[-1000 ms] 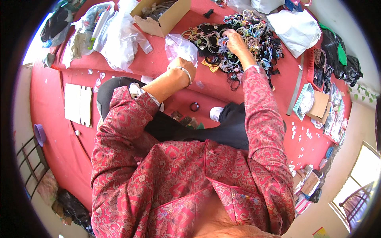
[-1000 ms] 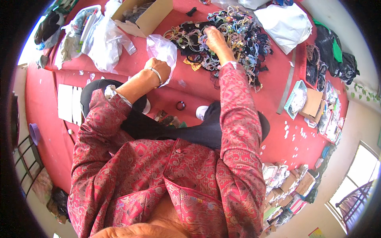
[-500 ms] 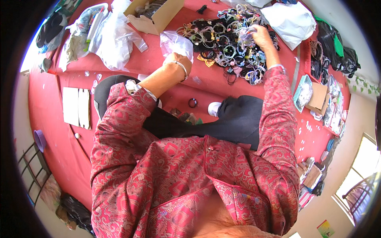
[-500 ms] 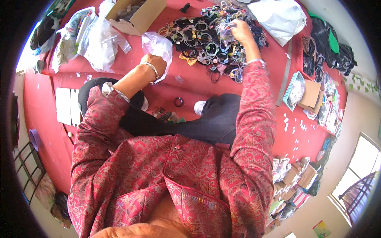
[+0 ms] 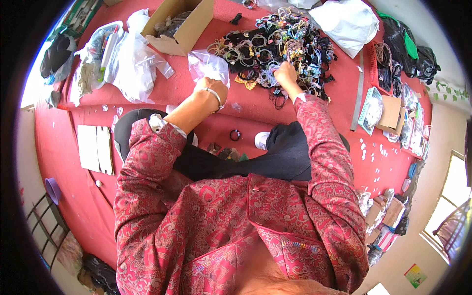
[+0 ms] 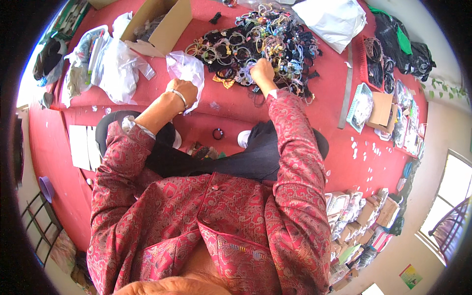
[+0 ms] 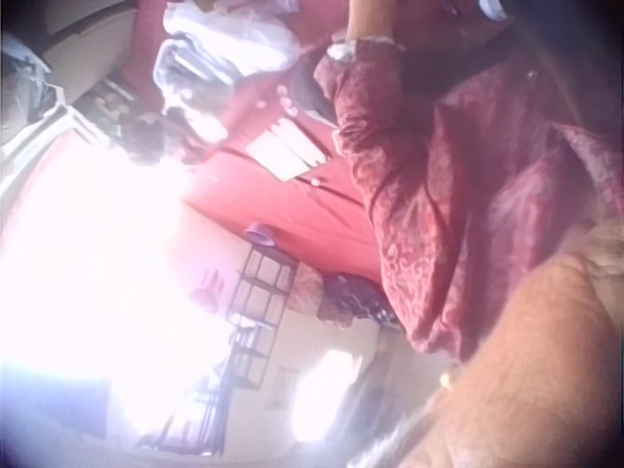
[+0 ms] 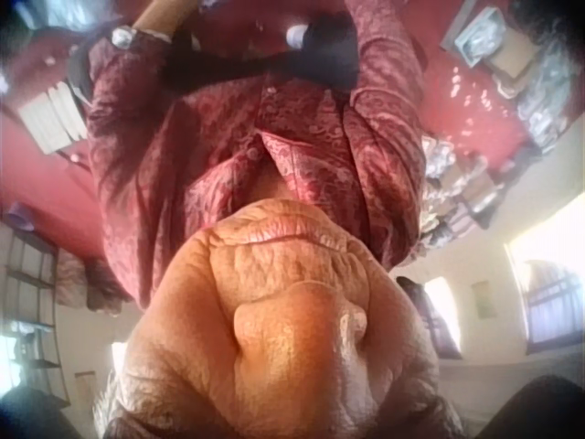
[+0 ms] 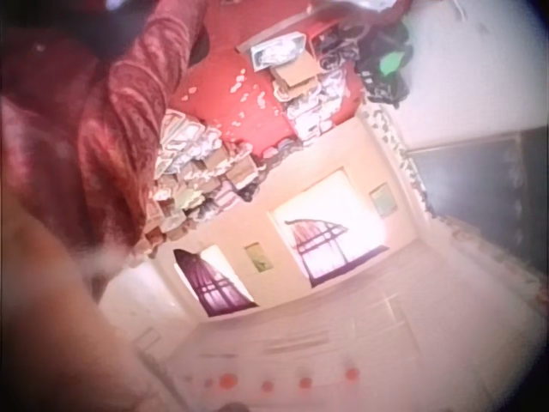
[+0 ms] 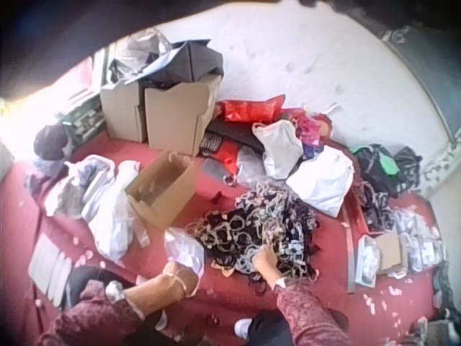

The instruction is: The person sits on a red floor mat and sorts through a large pile of hair accessories. They pick up items from the pile, place them into a clear plastic bag, and occasionally adjust the bag or the pile of accessories.

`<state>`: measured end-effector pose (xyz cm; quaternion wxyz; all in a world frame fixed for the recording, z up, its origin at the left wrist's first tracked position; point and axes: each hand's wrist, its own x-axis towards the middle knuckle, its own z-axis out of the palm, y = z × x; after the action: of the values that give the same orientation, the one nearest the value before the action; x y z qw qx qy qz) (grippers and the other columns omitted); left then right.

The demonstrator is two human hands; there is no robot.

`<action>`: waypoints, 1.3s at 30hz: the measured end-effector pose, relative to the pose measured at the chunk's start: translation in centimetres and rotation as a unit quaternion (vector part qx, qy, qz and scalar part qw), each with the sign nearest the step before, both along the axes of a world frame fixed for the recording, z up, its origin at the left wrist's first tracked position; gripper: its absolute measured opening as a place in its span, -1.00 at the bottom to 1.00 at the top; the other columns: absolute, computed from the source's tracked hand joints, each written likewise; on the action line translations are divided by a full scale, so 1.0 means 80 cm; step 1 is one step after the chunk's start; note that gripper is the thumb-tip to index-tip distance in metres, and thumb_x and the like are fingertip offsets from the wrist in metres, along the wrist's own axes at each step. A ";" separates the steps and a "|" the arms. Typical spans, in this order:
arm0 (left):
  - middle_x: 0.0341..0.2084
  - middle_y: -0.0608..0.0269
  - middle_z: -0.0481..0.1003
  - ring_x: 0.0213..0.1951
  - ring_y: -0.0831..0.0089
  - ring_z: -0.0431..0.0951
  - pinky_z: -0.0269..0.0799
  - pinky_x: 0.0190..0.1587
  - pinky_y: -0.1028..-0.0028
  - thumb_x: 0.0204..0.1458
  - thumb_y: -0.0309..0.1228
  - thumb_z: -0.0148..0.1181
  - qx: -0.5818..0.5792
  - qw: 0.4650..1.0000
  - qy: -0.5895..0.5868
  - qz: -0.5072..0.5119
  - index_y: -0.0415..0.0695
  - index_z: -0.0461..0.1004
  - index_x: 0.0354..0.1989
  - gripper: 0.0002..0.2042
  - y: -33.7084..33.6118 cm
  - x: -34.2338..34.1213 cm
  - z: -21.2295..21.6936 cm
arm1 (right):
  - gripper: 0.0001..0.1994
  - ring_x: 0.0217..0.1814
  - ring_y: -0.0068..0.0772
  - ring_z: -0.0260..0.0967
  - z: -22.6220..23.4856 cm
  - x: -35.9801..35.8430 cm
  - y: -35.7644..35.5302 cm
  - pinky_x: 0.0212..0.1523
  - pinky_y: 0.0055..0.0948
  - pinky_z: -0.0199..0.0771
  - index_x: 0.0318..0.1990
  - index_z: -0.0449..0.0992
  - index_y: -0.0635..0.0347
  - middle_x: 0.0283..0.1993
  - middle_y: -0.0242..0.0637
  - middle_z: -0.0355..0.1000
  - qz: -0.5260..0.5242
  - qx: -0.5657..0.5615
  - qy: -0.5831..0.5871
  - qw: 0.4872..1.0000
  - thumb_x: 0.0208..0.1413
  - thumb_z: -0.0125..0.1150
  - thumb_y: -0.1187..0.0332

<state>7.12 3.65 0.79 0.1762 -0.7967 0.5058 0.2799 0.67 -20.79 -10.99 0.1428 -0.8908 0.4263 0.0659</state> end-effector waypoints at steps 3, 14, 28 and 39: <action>-0.29 0.15 0.51 -0.22 0.34 0.52 0.42 -0.26 0.44 -0.12 -0.42 0.08 -0.003 1.000 -0.003 0.004 -0.13 0.53 -0.33 -0.82 -0.001 0.000 -0.003 | -0.79 -0.23 -0.03 0.42 -0.003 -0.002 0.002 -0.24 -0.21 0.43 -0.40 0.51 0.19 -0.31 -0.03 0.45 0.048 -0.037 0.011 0.998 -0.17 0.17 0.25; -0.33 0.11 0.52 -0.24 0.28 0.53 0.42 -0.24 0.38 -0.12 -0.40 0.05 -0.012 1.000 -0.012 -0.023 -0.14 0.54 -0.35 -0.81 0.002 0.000 -0.010 | -0.80 -0.51 -0.53 0.36 0.117 -0.019 -0.144 -0.55 -0.52 0.34 -0.30 0.51 0.25 -0.48 -0.35 0.45 -0.015 0.357 -0.261 0.897 -0.12 0.10 0.40; -0.28 0.15 0.51 -0.20 0.33 0.51 0.40 -0.24 0.42 -0.08 -0.41 0.03 0.008 1.000 -0.008 -0.017 -0.13 0.53 -0.30 -0.80 0.000 0.001 -0.003 | -0.93 -0.70 -0.64 0.13 0.098 -0.021 -0.122 -0.71 -0.64 0.19 -0.40 0.49 0.18 -0.58 -0.45 0.35 -0.020 0.507 -0.147 0.849 -0.08 0.11 0.45; -0.36 0.10 0.52 -0.26 0.27 0.53 0.42 -0.25 0.36 -0.14 -0.42 0.03 -0.012 1.000 -0.002 -0.005 -0.15 0.54 -0.38 -0.81 0.009 0.005 -0.014 | -0.71 -0.14 0.01 0.35 0.020 -0.012 -0.080 -0.13 -0.24 0.37 -0.35 0.50 0.27 -0.24 0.03 0.42 -0.014 -0.060 -0.042 0.997 -0.26 0.10 0.30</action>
<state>7.52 4.34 -0.33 0.1690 -0.7967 0.5129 0.2713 -0.28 -27.17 -9.36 0.1074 -0.8938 0.4354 0.0009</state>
